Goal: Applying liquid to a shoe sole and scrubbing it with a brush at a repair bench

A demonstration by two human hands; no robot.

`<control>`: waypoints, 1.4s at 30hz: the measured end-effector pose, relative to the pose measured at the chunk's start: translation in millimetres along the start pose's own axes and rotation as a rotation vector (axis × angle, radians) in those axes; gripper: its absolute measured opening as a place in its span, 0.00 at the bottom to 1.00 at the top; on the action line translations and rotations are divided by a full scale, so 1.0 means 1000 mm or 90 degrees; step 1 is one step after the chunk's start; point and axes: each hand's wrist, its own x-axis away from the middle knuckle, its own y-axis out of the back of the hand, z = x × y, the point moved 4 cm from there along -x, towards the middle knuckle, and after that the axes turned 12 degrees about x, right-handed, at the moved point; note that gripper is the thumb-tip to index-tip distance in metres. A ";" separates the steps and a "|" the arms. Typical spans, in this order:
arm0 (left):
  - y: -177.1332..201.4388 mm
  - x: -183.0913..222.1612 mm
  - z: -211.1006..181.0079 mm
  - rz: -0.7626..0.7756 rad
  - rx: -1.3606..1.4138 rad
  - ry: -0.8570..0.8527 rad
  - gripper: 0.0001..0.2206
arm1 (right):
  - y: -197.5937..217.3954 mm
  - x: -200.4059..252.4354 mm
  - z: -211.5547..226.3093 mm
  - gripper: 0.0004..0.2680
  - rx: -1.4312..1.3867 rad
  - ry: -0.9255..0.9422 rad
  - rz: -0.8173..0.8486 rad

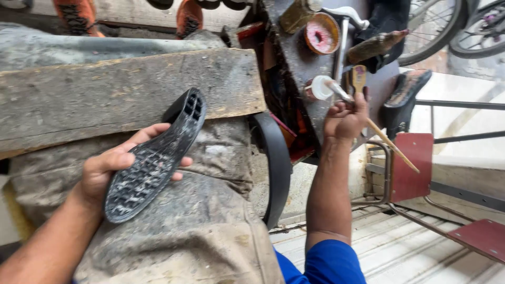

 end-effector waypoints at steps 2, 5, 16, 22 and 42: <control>-0.004 0.006 -0.002 0.010 0.018 -0.006 0.37 | -0.005 -0.006 -0.001 0.06 -0.153 -0.152 0.321; -0.002 0.002 -0.006 0.016 -0.010 -0.017 0.41 | -0.038 0.079 0.046 0.11 -0.045 0.038 0.321; 0.016 0.004 0.005 -0.026 0.007 -0.017 0.40 | -0.152 0.263 -0.032 0.11 0.172 0.302 0.756; 0.022 0.005 0.006 -0.037 -0.002 -0.017 0.41 | -0.167 0.259 -0.046 0.08 0.149 0.308 0.802; 0.025 0.013 0.016 -0.070 -0.060 -0.081 0.40 | -0.155 0.303 -0.030 0.07 0.285 0.691 0.669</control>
